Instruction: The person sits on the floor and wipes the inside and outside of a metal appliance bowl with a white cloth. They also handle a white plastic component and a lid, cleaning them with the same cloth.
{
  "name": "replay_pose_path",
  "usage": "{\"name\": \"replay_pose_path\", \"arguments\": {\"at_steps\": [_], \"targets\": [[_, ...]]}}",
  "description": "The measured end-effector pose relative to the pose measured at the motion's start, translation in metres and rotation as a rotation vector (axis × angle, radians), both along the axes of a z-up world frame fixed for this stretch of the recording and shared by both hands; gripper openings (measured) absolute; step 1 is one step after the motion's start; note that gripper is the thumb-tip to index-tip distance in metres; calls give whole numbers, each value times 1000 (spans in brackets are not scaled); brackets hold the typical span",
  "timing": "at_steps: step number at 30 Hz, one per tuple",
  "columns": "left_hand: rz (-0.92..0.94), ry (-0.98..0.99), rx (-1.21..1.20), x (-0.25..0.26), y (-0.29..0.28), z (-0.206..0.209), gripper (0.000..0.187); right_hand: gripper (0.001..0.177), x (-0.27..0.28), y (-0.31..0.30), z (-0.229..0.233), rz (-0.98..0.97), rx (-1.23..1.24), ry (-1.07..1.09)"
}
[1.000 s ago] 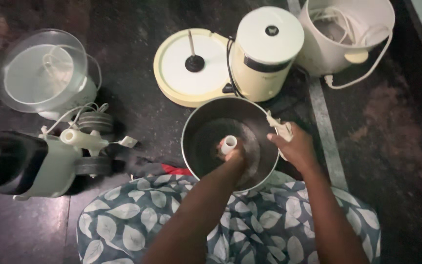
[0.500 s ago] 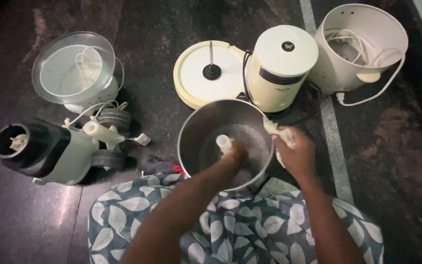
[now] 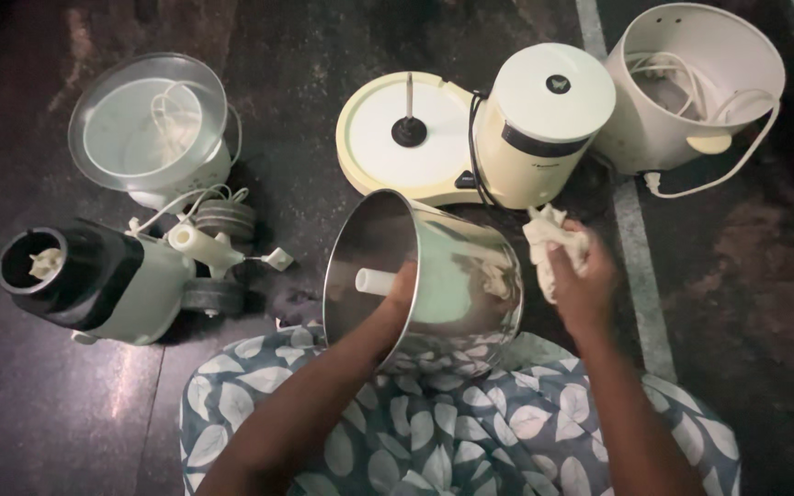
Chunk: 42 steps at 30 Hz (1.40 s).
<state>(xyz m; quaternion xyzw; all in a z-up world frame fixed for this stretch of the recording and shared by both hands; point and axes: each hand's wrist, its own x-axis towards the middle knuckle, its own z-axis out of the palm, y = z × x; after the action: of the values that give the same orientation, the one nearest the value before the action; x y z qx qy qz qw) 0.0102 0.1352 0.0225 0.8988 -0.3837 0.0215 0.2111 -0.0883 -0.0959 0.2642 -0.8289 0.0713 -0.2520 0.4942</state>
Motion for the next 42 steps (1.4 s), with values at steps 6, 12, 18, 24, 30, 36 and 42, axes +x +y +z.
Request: {"name": "replay_pose_path", "arguments": {"at_steps": [6,12,18,24,30,36,42], "targets": [[-56,77,45,-15,16,12,35,48,-35,77,1,271,-501,-310],[-195,331,20,-36,41,42,34,40,24,43,-58,98,99,149],[-137,305,-61,-28,26,49,33,52,17,36,-133,174,1226,556],[-115,337,-101,-32,26,53,32,49,7,42,-126,114,1140,558],[-115,486,-182,-44,50,81,31,40,7,46,-109,160,674,453],[-78,703,-345,-71,71,109,30,41,26,7,-99,14,535,466],[-84,914,-505,-80,100,130,29,41,27,9,-76,-105,795,724]]}}
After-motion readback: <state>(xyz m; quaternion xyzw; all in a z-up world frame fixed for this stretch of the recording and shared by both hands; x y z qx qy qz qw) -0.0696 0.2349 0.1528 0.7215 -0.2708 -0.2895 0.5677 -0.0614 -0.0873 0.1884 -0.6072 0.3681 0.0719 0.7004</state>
